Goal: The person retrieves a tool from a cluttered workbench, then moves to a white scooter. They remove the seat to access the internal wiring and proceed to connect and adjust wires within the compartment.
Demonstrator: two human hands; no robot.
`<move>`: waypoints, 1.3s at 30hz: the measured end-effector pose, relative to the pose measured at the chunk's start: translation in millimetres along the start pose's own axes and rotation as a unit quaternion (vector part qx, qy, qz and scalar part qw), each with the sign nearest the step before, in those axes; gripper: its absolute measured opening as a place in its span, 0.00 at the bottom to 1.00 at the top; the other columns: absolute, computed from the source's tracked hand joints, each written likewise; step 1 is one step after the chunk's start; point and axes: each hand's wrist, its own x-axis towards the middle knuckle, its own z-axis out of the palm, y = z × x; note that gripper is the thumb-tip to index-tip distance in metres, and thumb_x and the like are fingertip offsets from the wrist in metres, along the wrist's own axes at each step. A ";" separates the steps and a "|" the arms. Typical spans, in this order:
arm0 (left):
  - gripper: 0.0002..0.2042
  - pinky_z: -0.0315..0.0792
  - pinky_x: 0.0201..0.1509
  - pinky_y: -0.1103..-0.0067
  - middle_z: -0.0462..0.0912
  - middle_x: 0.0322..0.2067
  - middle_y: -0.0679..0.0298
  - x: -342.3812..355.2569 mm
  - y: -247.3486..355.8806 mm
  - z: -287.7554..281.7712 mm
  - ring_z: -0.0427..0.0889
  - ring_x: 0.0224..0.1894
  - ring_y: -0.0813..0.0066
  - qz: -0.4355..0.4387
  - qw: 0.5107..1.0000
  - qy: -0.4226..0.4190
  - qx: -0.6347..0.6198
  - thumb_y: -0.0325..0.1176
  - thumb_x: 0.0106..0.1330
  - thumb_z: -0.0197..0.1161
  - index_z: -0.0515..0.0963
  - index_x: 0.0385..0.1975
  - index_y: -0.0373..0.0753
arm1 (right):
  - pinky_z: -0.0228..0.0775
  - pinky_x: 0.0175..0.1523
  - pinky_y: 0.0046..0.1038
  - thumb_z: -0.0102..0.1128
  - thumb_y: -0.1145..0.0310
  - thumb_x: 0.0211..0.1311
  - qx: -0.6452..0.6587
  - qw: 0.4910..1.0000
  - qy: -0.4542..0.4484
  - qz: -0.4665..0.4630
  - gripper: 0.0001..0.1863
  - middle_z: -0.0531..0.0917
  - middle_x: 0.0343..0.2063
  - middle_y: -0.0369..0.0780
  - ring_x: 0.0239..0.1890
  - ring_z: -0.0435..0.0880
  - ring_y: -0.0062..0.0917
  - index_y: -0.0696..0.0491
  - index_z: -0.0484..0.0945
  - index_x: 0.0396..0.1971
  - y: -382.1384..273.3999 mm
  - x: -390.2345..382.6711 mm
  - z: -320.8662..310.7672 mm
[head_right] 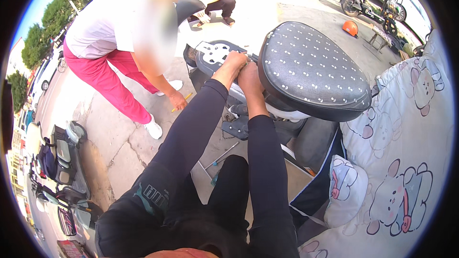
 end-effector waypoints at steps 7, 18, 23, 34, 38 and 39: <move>0.18 0.77 0.54 0.67 0.86 0.45 0.45 -5.0 5.5 8.0 0.83 0.52 0.48 0.050 0.996 0.012 0.070 0.40 0.66 0.60 0.84 0.43 0.29 | 0.78 0.39 0.45 0.52 0.51 0.67 0.043 0.989 0.117 -0.077 0.19 0.87 0.31 0.51 0.36 0.87 0.49 0.49 0.87 0.35 26.9 6.2 18.7; 0.14 0.79 0.32 0.73 0.86 0.38 0.54 -39.5 21.5 -40.4 0.85 0.31 0.64 -0.053 0.938 -0.125 -0.319 0.31 0.76 0.48 0.76 0.48 0.26 | 0.72 0.47 0.51 0.48 0.58 0.73 0.070 0.980 0.180 -0.049 0.15 0.86 0.32 0.52 0.40 0.85 0.50 0.55 0.78 0.40 44.0 0.1 35.6; 0.14 0.69 0.26 0.84 0.87 0.41 0.59 -43.8 0.9 -70.8 0.79 0.27 0.79 -0.029 0.946 -0.175 -0.272 0.34 0.78 0.45 0.76 0.49 0.31 | 0.72 0.47 0.49 0.48 0.57 0.73 0.039 0.987 0.156 -0.020 0.15 0.86 0.32 0.51 0.41 0.85 0.51 0.51 0.80 0.41 25.5 -14.7 24.8; 0.16 0.83 0.49 0.79 0.84 0.50 0.51 -59.4 -16.5 -83.3 0.85 0.42 0.70 0.045 0.908 -0.191 -0.371 0.29 0.76 0.49 0.72 0.56 0.24 | 0.73 0.52 0.46 0.49 0.56 0.72 0.028 0.995 0.090 0.022 0.17 0.87 0.37 0.48 0.45 0.85 0.47 0.50 0.83 0.44 11.8 -20.1 7.2; 0.15 0.84 0.50 0.80 0.83 0.50 0.51 -62.9 -18.6 -82.8 0.85 0.44 0.72 0.050 0.912 -0.185 -0.363 0.26 0.74 0.51 0.73 0.56 0.24 | 0.73 0.52 0.43 0.53 0.54 0.69 0.035 0.995 0.086 0.037 0.18 0.88 0.37 0.45 0.45 0.86 0.44 0.49 0.85 0.44 14.4 -18.9 11.8; 0.15 0.83 0.51 0.80 0.84 0.49 0.51 -64.5 -17.9 -79.0 0.85 0.46 0.70 0.050 0.910 -0.176 -0.371 0.25 0.73 0.51 0.73 0.55 0.24 | 0.74 0.52 0.43 0.54 0.53 0.68 0.043 0.995 0.084 0.039 0.18 0.88 0.37 0.44 0.45 0.86 0.43 0.49 0.85 0.43 15.3 -18.7 10.4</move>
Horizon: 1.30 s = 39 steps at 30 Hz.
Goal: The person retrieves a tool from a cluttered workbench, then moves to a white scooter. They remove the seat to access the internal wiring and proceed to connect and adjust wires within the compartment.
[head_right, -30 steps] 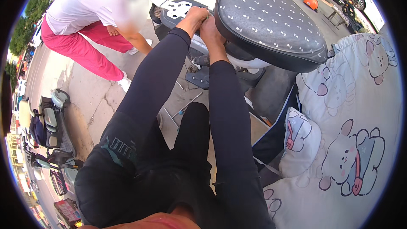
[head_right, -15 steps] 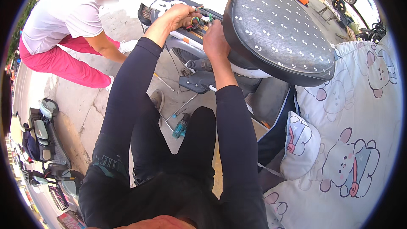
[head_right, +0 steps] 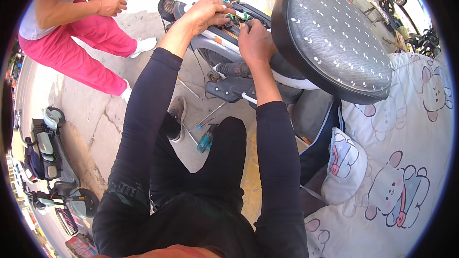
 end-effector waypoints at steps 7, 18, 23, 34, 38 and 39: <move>0.18 0.83 0.52 0.83 0.83 0.49 0.52 2.4 -5.0 -3.7 0.84 0.49 0.70 0.023 0.998 -0.024 0.050 0.21 0.67 0.58 0.73 0.56 0.23 | 0.75 0.50 0.39 0.61 0.51 0.64 0.036 0.999 -0.036 0.019 0.19 0.89 0.37 0.40 0.43 0.88 0.38 0.49 0.87 0.43 -3.6 -0.8 -7.8; 0.22 0.82 0.52 0.86 0.83 0.49 0.53 10.1 -11.4 -1.8 0.86 0.44 0.74 0.060 0.991 -0.039 0.114 0.21 0.63 0.62 0.72 0.58 0.22 | 0.74 0.52 0.42 0.58 0.52 0.67 0.043 0.999 -0.005 -0.007 0.19 0.88 0.37 0.44 0.45 0.86 0.43 0.51 0.85 0.44 9.8 7.9 5.7; 0.20 0.81 0.51 0.85 0.83 0.46 0.55 10.8 -5.7 -2.3 0.86 0.45 0.73 0.020 0.990 -0.055 0.126 0.22 0.64 0.63 0.74 0.56 0.22 | 0.75 0.51 0.41 0.58 0.52 0.66 0.067 0.997 -0.046 0.011 0.19 0.89 0.38 0.43 0.45 0.87 0.42 0.50 0.86 0.43 7.5 6.5 -3.8; 0.18 0.79 0.40 0.75 0.87 0.35 0.56 -25.9 -24.7 25.1 0.86 0.35 0.68 0.142 0.906 0.185 0.352 0.32 0.65 0.62 0.79 0.52 0.27 | 0.75 0.49 0.40 0.58 0.52 0.67 0.067 0.996 -0.061 -0.025 0.19 0.88 0.37 0.48 0.44 0.87 0.42 0.50 0.87 0.44 14.4 14.1 -2.1; 0.16 0.79 0.27 0.82 0.86 0.33 0.56 -31.8 -7.4 56.6 0.86 0.27 0.75 -0.003 0.982 0.145 0.120 0.28 0.67 0.63 0.77 0.51 0.24 | 0.76 0.46 0.40 0.60 0.58 0.66 0.119 0.989 -0.014 -0.083 0.17 0.87 0.34 0.50 0.40 0.87 0.43 0.56 0.86 0.41 27.6 22.6 17.0; 0.16 0.78 0.27 0.83 0.86 0.33 0.56 -32.3 -10.3 57.7 0.86 0.27 0.75 -0.001 0.982 0.165 0.096 0.27 0.66 0.64 0.77 0.51 0.24 | 0.76 0.45 0.40 0.60 0.58 0.66 0.135 0.987 -0.009 -0.091 0.16 0.87 0.33 0.50 0.39 0.87 0.43 0.56 0.86 0.41 26.9 21.2 18.7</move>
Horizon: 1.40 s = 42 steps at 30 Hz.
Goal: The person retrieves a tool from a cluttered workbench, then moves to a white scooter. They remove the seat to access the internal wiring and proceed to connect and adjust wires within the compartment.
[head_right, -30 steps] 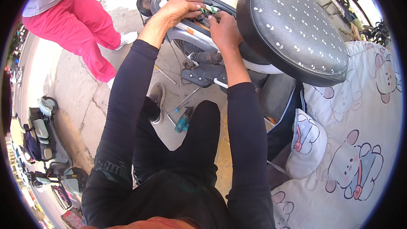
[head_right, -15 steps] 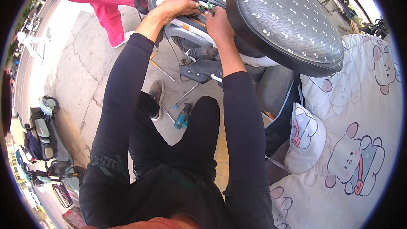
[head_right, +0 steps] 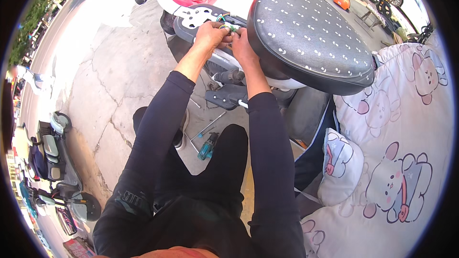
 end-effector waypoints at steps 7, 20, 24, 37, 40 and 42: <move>0.18 0.74 0.24 0.85 0.85 0.35 0.58 7.3 -9.1 6.7 0.86 0.29 0.77 -0.016 0.997 0.007 -0.069 0.25 0.67 0.63 0.73 0.56 0.28 | 0.76 0.46 0.42 0.60 0.57 0.65 -0.057 0.998 0.003 0.003 0.16 0.86 0.34 0.49 0.40 0.87 0.43 0.54 0.86 0.39 -4.0 -4.1 -4.5; 0.24 0.61 0.20 0.83 0.75 0.25 0.69 -1.0 -13.4 -12.0 0.69 0.21 0.83 0.061 0.995 -0.080 0.004 0.28 0.65 0.60 0.71 0.62 0.31 | 0.73 0.51 0.45 0.49 0.54 0.71 -0.077 0.993 0.089 0.009 0.21 0.87 0.35 0.48 0.44 0.86 0.43 0.54 0.86 0.37 10.1 4.6 11.7; 0.21 0.69 0.24 0.79 0.82 0.26 0.64 -2.6 -17.4 -14.7 0.76 0.23 0.77 0.162 0.976 -0.001 0.143 0.29 0.62 0.61 0.77 0.56 0.35 | 0.72 0.51 0.43 0.48 0.54 0.72 -0.078 0.992 0.096 0.005 0.21 0.88 0.34 0.44 0.44 0.86 0.41 0.53 0.86 0.38 16.5 12.8 17.7; 0.15 0.80 0.45 0.65 0.88 0.37 0.54 31.3 -16.0 -12.9 0.87 0.38 0.53 0.205 0.862 -0.002 0.464 0.37 0.56 0.70 0.88 0.45 0.47 | 0.73 0.48 0.38 0.52 0.54 0.69 -0.038 0.999 0.024 -0.001 0.18 0.88 0.34 0.43 0.42 0.86 0.38 0.51 0.87 0.34 2.3 3.6 5.9; 0.09 0.68 0.21 0.82 0.82 0.27 0.67 31.4 8.5 -12.2 0.75 0.24 0.80 -0.071 0.990 -0.120 0.010 0.34 0.67 0.63 0.84 0.34 0.34 | 0.74 0.49 0.39 0.53 0.55 0.68 -0.066 0.997 0.042 0.004 0.18 0.88 0.35 0.43 0.43 0.87 0.38 0.51 0.87 0.35 7.7 2.7 5.1; 0.10 0.60 0.17 0.85 0.79 0.23 0.69 32.4 9.7 -6.8 0.69 0.20 0.85 -0.087 0.989 -0.083 -0.086 0.32 0.70 0.60 0.80 0.28 0.35 | 0.74 0.50 0.39 0.53 0.56 0.68 -0.083 0.996 0.042 0.006 0.17 0.88 0.35 0.43 0.43 0.87 0.38 0.50 0.87 0.36 7.2 7.1 3.8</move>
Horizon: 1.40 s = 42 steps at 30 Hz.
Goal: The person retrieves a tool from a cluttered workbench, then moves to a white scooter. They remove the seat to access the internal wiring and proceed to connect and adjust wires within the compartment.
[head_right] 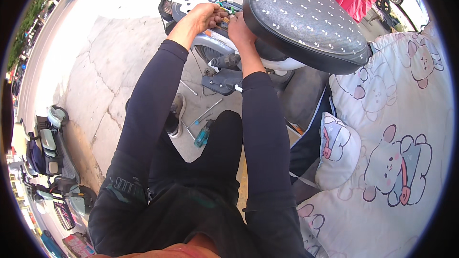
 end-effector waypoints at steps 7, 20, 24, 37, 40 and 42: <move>0.11 0.57 0.16 0.81 0.75 0.17 0.68 25.0 -5.0 0.6 0.65 0.14 0.81 0.029 0.975 0.084 0.205 0.35 0.68 0.63 0.81 0.26 0.35 | 0.74 0.52 0.41 0.51 0.54 0.68 0.001 0.994 -0.106 0.014 0.19 0.88 0.36 0.45 0.46 0.86 0.42 0.50 0.87 0.39 -26.3 -12.6 -22.0; 0.13 0.78 0.37 0.67 0.85 0.38 0.48 65.1 -28.5 2.1 0.86 0.35 0.61 0.061 0.978 0.146 0.138 0.27 0.58 0.65 0.81 0.38 0.24 | 0.74 0.55 0.46 0.45 0.51 0.66 -0.070 0.993 -0.073 0.058 0.24 0.87 0.42 0.51 0.48 0.85 0.49 0.50 0.86 0.42 -45.2 -24.4 -18.1; 0.12 0.78 0.37 0.67 0.84 0.39 0.46 68.9 -28.9 -10.5 0.85 0.35 0.61 0.035 0.975 0.216 0.049 0.26 0.58 0.64 0.79 0.37 0.23 | 0.75 0.53 0.46 0.45 0.51 0.65 -0.042 0.997 -0.068 0.020 0.23 0.87 0.38 0.50 0.46 0.86 0.49 0.49 0.86 0.40 -55.2 -25.8 -17.1; 0.11 0.69 0.24 0.70 0.81 0.23 0.53 71.4 -5.1 13.5 0.75 0.19 0.63 0.003 0.980 0.022 0.195 0.27 0.69 0.53 0.81 0.28 0.31 | 0.75 0.54 0.43 0.49 0.51 0.65 -0.097 0.988 -0.072 0.097 0.22 0.87 0.41 0.51 0.46 0.86 0.48 0.49 0.88 0.40 -44.8 -17.0 -22.2; 0.12 0.74 0.34 0.67 0.84 0.29 0.47 112.2 -26.6 -36.2 0.81 0.27 0.55 0.094 0.925 0.086 0.358 0.32 0.68 0.55 0.82 0.32 0.30 | 0.76 0.51 0.44 0.50 0.50 0.66 -0.070 0.993 -0.065 0.071 0.23 0.88 0.39 0.51 0.44 0.87 0.48 0.50 0.89 0.37 -75.0 -26.2 -8.7; 0.14 0.75 0.37 0.66 0.85 0.29 0.48 116.8 -34.1 -37.7 0.82 0.29 0.55 0.133 0.946 0.083 0.284 0.35 0.67 0.57 0.82 0.33 0.28 | 0.76 0.51 0.44 0.49 0.50 0.66 -0.042 0.995 -0.064 0.062 0.23 0.88 0.37 0.51 0.44 0.87 0.48 0.51 0.89 0.36 -68.7 -27.4 -8.2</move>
